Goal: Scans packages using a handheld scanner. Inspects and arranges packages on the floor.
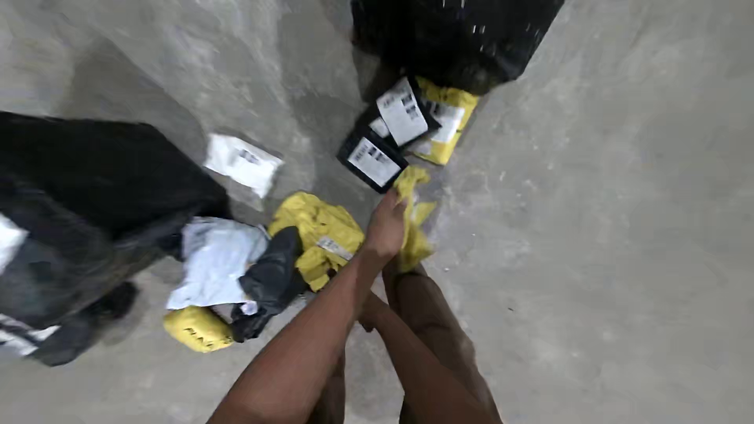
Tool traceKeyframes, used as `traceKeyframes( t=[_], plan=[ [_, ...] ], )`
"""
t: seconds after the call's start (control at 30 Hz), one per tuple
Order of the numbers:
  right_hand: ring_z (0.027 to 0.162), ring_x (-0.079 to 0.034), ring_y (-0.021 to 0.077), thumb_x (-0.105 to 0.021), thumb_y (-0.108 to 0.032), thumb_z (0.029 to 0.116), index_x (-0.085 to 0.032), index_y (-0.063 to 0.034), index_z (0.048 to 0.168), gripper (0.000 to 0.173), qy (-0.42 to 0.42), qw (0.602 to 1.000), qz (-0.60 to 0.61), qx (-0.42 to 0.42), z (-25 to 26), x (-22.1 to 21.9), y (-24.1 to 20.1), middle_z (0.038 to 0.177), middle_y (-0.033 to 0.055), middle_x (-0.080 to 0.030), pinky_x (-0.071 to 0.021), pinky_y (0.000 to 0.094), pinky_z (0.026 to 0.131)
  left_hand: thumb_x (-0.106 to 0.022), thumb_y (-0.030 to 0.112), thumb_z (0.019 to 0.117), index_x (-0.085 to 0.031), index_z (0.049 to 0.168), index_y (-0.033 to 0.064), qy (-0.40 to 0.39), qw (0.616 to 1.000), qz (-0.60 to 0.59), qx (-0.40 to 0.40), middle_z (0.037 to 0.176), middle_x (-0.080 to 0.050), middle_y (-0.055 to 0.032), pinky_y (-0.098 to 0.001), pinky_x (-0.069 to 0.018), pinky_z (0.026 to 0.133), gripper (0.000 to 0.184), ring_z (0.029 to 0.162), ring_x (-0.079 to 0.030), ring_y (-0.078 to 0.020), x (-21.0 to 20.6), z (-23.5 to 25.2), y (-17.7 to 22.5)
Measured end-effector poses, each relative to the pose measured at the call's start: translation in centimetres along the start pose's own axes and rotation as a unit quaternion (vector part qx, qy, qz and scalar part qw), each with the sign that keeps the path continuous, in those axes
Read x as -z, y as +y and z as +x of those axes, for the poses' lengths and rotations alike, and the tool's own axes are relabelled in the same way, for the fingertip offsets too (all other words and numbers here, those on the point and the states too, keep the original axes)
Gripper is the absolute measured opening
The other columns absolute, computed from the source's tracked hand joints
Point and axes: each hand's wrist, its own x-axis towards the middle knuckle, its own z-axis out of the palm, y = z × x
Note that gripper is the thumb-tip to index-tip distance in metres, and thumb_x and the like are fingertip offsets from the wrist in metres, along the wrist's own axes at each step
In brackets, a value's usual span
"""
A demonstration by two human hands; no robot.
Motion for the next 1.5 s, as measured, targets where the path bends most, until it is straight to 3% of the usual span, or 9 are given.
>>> traceKeyframes(
  t=[0.1,0.27,0.37,0.47,0.63,0.8,0.93,1.1,1.5],
  plan=[
    [0.101,-0.065,0.0353,-0.033,-0.048,0.1095,-0.045,-0.0052,0.147,0.058,-0.048,0.995,0.090,-0.012,-5.1,-2.5,-0.7,0.125,0.0246,-0.061,-0.0540,0.0549,0.089,-0.043,0.022,0.1093,-0.045,0.149,-0.0022,0.044,0.995,0.088,0.013,0.149,-0.051,-0.0233,-0.0461,-0.0401,0.117,0.047,0.139,-0.050,-0.0303,10.3,-12.5,-0.5],
    [0.095,-0.069,0.0234,-0.032,-0.042,0.1077,-0.038,-0.0035,0.148,0.056,0.024,0.951,0.273,0.145,-22.5,-6.4,-5.5,0.116,0.0160,-0.066,-0.0600,0.0428,0.082,-0.041,0.016,0.1067,-0.058,0.132,-0.0066,0.170,0.962,0.209,0.038,0.133,-0.057,-0.0281,-0.0529,-0.0446,0.110,0.038,0.128,-0.056,-0.0385,21.2,-30.2,-0.8],
    [0.102,-0.067,0.0149,-0.040,-0.038,0.0994,-0.037,0.0011,0.146,0.061,0.050,0.931,0.268,0.241,-33.5,-8.5,-11.3,0.118,0.0107,-0.066,-0.0584,0.0362,0.090,-0.043,0.016,0.1075,-0.058,0.131,-0.0064,0.190,0.954,0.206,0.105,0.125,-0.062,-0.0294,-0.0613,-0.0477,0.103,0.036,0.118,-0.061,-0.0428,23.7,-38.9,0.4],
    [0.109,-0.069,0.0342,-0.053,-0.053,0.0948,-0.034,-0.0051,0.151,0.076,-0.041,0.902,0.295,0.313,-41.0,-10.7,-14.6,0.124,0.0218,-0.065,-0.0589,0.0517,0.093,-0.043,0.015,0.1066,-0.051,0.139,-0.0002,0.259,0.941,0.164,0.146,0.122,-0.064,-0.0281,-0.0655,-0.0494,0.096,0.037,0.113,-0.065,-0.0428,24.4,-45.9,2.1],
    [0.101,-0.070,0.0388,-0.062,-0.048,0.0910,-0.039,-0.0053,0.145,0.072,-0.080,0.898,0.246,0.356,-50.7,-15.3,-17.6,0.117,0.0259,-0.066,-0.0601,0.0543,0.087,-0.049,0.011,0.0989,-0.045,0.132,0.0055,0.377,0.925,-0.010,0.048,0.101,-0.060,-0.0139,-0.0473,-0.0548,0.073,0.033,0.084,-0.063,-0.0240,23.5,-55.7,7.1],
    [0.100,-0.071,0.0371,-0.061,-0.050,0.0929,-0.046,-0.0031,0.140,0.068,-0.078,0.904,0.188,0.375,-56.6,-18.3,-19.0,0.114,0.0250,-0.068,-0.0603,0.0537,0.088,-0.048,0.006,0.0982,-0.053,0.098,0.0078,0.394,0.895,-0.066,-0.197,0.089,-0.056,0.0001,-0.0275,-0.0522,0.069,0.005,0.077,-0.057,-0.0062,21.3,-61.8,12.4],
    [0.103,-0.071,0.0311,-0.061,-0.051,0.0911,-0.047,-0.0084,0.141,0.067,-0.121,0.890,0.171,0.404,-60.1,-19.0,-19.3,0.116,0.0192,-0.069,-0.0595,0.0494,0.090,-0.045,0.008,0.0948,-0.072,0.107,0.0105,0.294,0.879,-0.141,-0.347,0.102,-0.064,0.0007,-0.0279,-0.0537,0.079,0.030,0.092,-0.061,-0.0094,19.6,-64.7,16.4],
    [0.099,-0.072,0.0193,-0.063,-0.044,0.0904,-0.049,-0.0131,0.138,0.059,-0.104,0.891,0.146,0.416,-63.5,-19.9,-19.5,0.110,0.0094,-0.071,-0.0604,0.0398,0.088,-0.062,0.050,0.0917,-0.063,0.131,0.0149,0.182,0.896,-0.176,-0.365,0.123,-0.056,-0.0023,-0.0315,-0.0567,0.088,0.052,0.108,-0.059,-0.0121,17.8,-68.1,20.0],
    [0.097,-0.070,0.0139,-0.062,-0.018,0.0876,-0.042,-0.0194,0.141,0.057,-0.155,0.849,0.059,0.502,-66.0,-20.0,-18.9,0.110,0.0037,-0.069,-0.0603,0.0349,0.086,-0.075,0.021,0.0811,-0.059,0.134,0.0166,0.245,0.903,-0.148,-0.319,0.122,-0.057,-0.0048,-0.0340,-0.0629,0.082,0.055,0.105,-0.065,-0.0148,14.8,-71.3,23.4]
  ],
)
